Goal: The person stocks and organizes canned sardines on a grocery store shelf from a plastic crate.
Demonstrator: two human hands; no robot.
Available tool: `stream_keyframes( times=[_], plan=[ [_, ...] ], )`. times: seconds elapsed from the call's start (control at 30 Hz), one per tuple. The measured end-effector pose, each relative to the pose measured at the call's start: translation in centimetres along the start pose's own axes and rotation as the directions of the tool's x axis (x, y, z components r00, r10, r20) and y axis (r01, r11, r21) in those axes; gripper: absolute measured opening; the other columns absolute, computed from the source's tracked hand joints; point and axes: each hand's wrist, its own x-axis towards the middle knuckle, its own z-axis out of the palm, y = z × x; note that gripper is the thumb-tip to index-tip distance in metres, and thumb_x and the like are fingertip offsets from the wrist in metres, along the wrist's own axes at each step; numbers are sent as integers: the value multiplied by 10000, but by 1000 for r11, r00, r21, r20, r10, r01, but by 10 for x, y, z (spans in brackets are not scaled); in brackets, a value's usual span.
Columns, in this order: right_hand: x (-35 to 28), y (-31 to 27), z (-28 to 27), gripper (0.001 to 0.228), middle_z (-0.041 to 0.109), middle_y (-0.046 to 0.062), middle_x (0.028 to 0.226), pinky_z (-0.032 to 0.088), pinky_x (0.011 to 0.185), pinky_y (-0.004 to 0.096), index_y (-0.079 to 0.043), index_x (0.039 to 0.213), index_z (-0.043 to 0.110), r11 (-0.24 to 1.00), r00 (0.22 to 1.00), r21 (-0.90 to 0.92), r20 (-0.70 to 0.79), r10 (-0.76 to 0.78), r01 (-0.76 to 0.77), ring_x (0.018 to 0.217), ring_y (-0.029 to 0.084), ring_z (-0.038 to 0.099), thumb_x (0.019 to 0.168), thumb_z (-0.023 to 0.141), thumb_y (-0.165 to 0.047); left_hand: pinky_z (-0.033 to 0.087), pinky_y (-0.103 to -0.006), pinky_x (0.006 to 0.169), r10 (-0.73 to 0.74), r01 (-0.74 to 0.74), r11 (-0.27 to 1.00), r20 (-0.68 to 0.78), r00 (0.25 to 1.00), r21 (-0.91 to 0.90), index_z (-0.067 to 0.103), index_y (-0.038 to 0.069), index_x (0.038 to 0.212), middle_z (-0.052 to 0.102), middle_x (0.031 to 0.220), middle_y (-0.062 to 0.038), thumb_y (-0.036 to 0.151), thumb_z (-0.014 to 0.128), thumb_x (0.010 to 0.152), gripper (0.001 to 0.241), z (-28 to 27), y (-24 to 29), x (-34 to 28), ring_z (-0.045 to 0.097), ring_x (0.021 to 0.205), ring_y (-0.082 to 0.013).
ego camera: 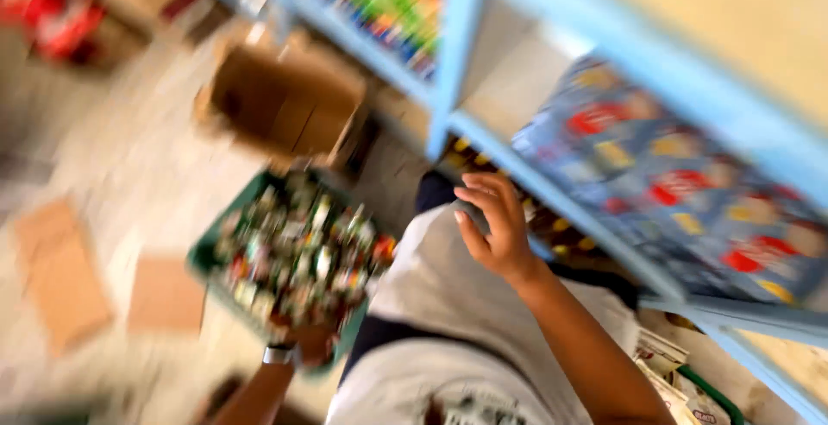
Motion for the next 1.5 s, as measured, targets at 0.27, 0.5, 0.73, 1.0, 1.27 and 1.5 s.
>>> stream_keyframes(
  times=[0.27,0.5,0.73,1.0,1.27,1.5],
  plan=[
    [-109,0,111,318,686,94,1198,452,972,468,-100,1195,701,987,745,-21,653,133,-158,1138,316,635,883,725,-157,549,-495,952,-527,529,848,131,839,29,672,128,1278,723,1169,-211,183,510,974,349,-1,-59,6,696,1100,-396],
    [-97,-8,113,185,734,58,1158,448,1000,421,-110,1103,748,968,759,-119,602,247,-221,1131,276,660,923,705,-124,480,-442,1045,-569,571,819,43,821,-59,679,164,1242,623,1296,-194,320,738,844,432,-28,-14,62,598,1216,-370],
    [-95,-16,120,173,736,48,1158,442,1002,407,-117,1095,750,955,740,-188,603,298,-231,1133,258,658,926,714,-126,530,-465,984,-385,393,919,-146,911,29,673,182,1231,570,1303,-128,53,625,874,383,8,17,115,571,1208,-378],
    [-93,-12,121,169,734,20,1147,435,983,394,-119,1077,754,943,723,-218,605,334,-253,1139,244,655,914,712,-128,518,-498,922,-191,216,904,-104,976,370,761,203,1065,572,1313,-47,240,571,922,240,59,38,194,522,1245,-288],
    [-89,-7,126,160,730,9,1132,430,986,397,-124,1064,751,929,715,-225,593,370,-294,1130,230,646,913,715,-161,565,-504,869,-64,40,920,48,997,391,759,122,1033,611,1245,-73,194,533,970,246,62,7,177,573,1211,-333],
    [-81,-6,130,195,731,26,1130,434,962,400,-135,1068,755,933,713,-205,602,359,-296,1120,229,644,879,726,-176,571,-463,861,-208,197,975,111,972,101,543,62,1166,667,1123,-201,344,822,747,577,-47,24,153,667,1046,-384]
  ],
)
